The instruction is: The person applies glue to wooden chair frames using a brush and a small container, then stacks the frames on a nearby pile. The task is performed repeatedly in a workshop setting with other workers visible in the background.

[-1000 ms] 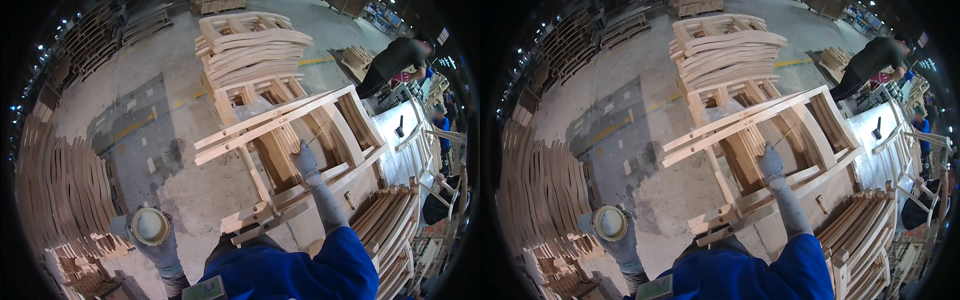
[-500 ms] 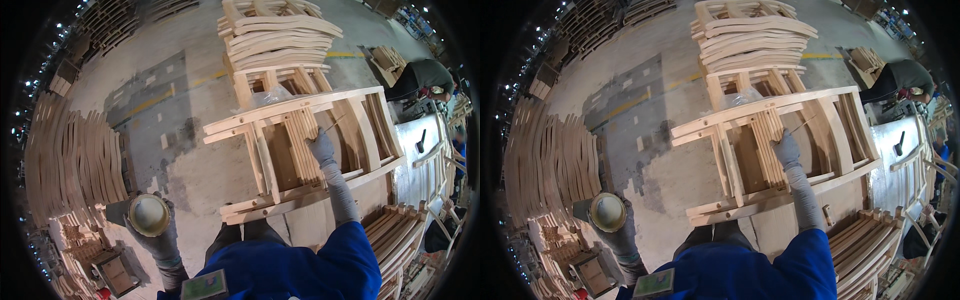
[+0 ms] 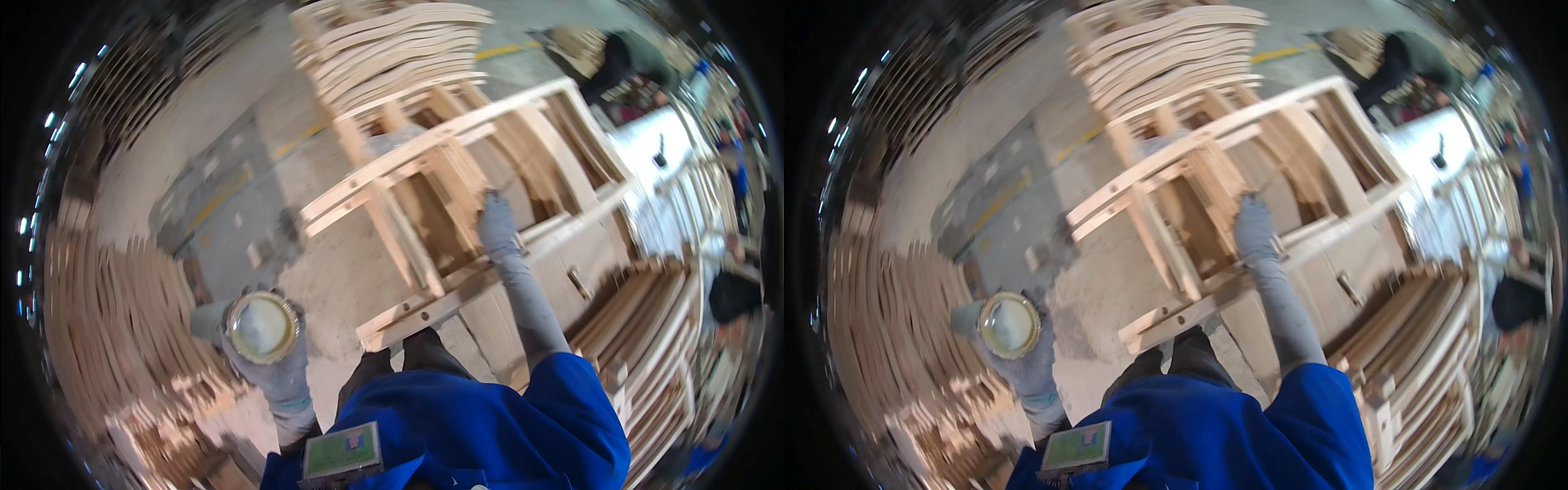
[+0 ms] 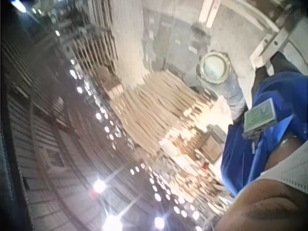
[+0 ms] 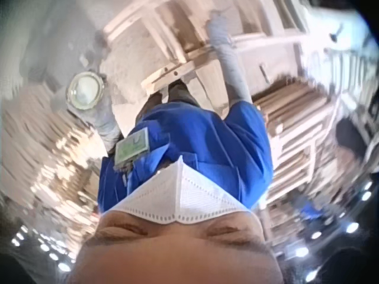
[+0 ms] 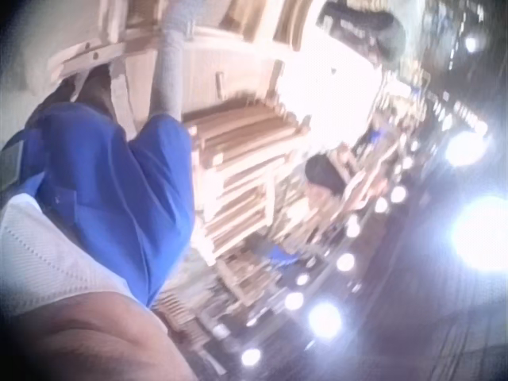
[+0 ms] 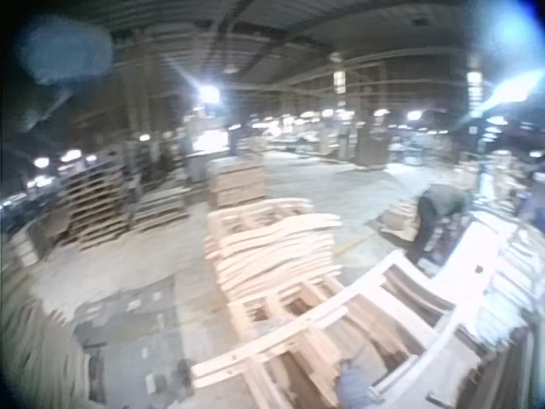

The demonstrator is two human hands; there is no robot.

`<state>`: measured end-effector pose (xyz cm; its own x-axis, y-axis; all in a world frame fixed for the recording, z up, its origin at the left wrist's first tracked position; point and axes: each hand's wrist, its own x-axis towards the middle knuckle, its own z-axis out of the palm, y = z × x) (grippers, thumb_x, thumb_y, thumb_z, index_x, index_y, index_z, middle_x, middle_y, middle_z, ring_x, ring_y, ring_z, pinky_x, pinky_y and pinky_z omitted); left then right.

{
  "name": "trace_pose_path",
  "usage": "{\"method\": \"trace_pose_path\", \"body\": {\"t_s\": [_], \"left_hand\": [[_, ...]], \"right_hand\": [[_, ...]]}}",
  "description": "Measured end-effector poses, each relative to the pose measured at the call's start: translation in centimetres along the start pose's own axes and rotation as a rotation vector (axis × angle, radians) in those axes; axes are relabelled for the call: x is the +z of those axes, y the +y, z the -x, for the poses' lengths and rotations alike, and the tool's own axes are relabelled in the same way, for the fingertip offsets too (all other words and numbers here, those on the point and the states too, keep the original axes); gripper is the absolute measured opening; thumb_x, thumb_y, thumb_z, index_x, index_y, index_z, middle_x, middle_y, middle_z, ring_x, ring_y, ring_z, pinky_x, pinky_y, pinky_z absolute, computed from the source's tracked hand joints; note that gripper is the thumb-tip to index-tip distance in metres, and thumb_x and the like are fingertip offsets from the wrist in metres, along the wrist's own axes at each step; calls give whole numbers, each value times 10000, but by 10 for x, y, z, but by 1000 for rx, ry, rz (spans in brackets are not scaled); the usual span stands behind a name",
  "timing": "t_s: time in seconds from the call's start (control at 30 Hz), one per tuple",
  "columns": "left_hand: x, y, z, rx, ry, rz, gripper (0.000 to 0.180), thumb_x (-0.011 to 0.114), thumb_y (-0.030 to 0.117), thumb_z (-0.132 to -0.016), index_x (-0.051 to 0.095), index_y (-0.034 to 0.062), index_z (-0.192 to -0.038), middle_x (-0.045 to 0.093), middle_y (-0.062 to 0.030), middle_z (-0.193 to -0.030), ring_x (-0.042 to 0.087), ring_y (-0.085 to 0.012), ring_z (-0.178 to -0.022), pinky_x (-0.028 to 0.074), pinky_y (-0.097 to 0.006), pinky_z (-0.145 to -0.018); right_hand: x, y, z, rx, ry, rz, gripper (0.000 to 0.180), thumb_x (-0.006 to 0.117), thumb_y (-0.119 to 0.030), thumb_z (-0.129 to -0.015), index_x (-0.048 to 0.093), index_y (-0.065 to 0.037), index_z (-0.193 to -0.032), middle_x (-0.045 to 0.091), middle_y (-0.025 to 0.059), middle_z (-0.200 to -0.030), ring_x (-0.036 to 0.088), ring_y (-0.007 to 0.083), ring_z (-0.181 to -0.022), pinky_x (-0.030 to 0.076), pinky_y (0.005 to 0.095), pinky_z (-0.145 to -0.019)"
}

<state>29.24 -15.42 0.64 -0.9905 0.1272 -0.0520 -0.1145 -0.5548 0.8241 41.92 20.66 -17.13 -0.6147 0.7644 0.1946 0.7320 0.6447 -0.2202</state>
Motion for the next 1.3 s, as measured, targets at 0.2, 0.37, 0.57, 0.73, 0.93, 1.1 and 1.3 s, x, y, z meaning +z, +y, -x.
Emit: {"method": "trace_pose_path", "body": {"t_s": [0.2,0.37,0.57,0.73,0.93,1.1,1.3], "left_hand": [[-39,-11,-17,440,-337,-719,638,709,-39,-697,391,-13,-1250,498,-151,-1218,532,-259,-1050,483,-358,-892],[-43,14,-18,764,-544,-957,629,711,-27,-713,403,-20,-1261,496,-138,-1207,530,-237,-1046,467,-316,-910],[-66,30,-25,669,-622,-832,614,711,-22,-716,408,-25,-1250,505,-143,-1194,528,-233,-1042,459,-316,-918],[-58,37,-21,697,-722,-938,604,708,-25,-717,416,-29,-1245,510,-151,-1198,531,-238,-1047,454,-335,-926],[-48,-58,-33,-759,-794,217,545,658,11,-764,423,24,-1255,443,-144,-1277,493,-234,-1115,446,-390,-952],[28,-86,37,-707,-1329,-102,413,529,138,-866,432,20,-1250,476,-121,-1238,506,-225,-1101,450,-380,-945],[113,-183,102,-894,-1402,-204,294,428,183,-945,500,10,-1172,573,-100,-1088,561,-190,-1014,477,-323,-892]], "right_hand": [[0,-1,34,-10,36,326,370,470,-127,-782,514,42,-1108,522,229,-1139,484,357,-1105,364,450,-967],[-39,-33,84,120,-98,119,218,493,-111,-783,585,-48,-970,574,175,-991,542,307,-987,396,418,-872],[-38,-69,166,-4,121,7,164,480,-87,-777,564,-45,-911,586,138,-891,564,283,-907,418,418,-800],[-49,-96,224,207,57,-254,318,482,-63,-801,491,-67,-1119,545,134,-1014,546,339,-903,451,423,-779],[-64,-80,275,226,200,-375,399,473,-21,-791,466,-49,-1189,546,167,-1100,540,355,-959,440,414,-828],[-79,-55,322,393,91,-362,377,497,-71,-813,473,-61,-1189,550,183,-1093,546,346,-967,447,416,-809],[-78,-25,351,433,-88,-367,364,517,-107,-809,480,-52,-1167,558,160,-1062,561,327,-918,453,414,-764]]}}
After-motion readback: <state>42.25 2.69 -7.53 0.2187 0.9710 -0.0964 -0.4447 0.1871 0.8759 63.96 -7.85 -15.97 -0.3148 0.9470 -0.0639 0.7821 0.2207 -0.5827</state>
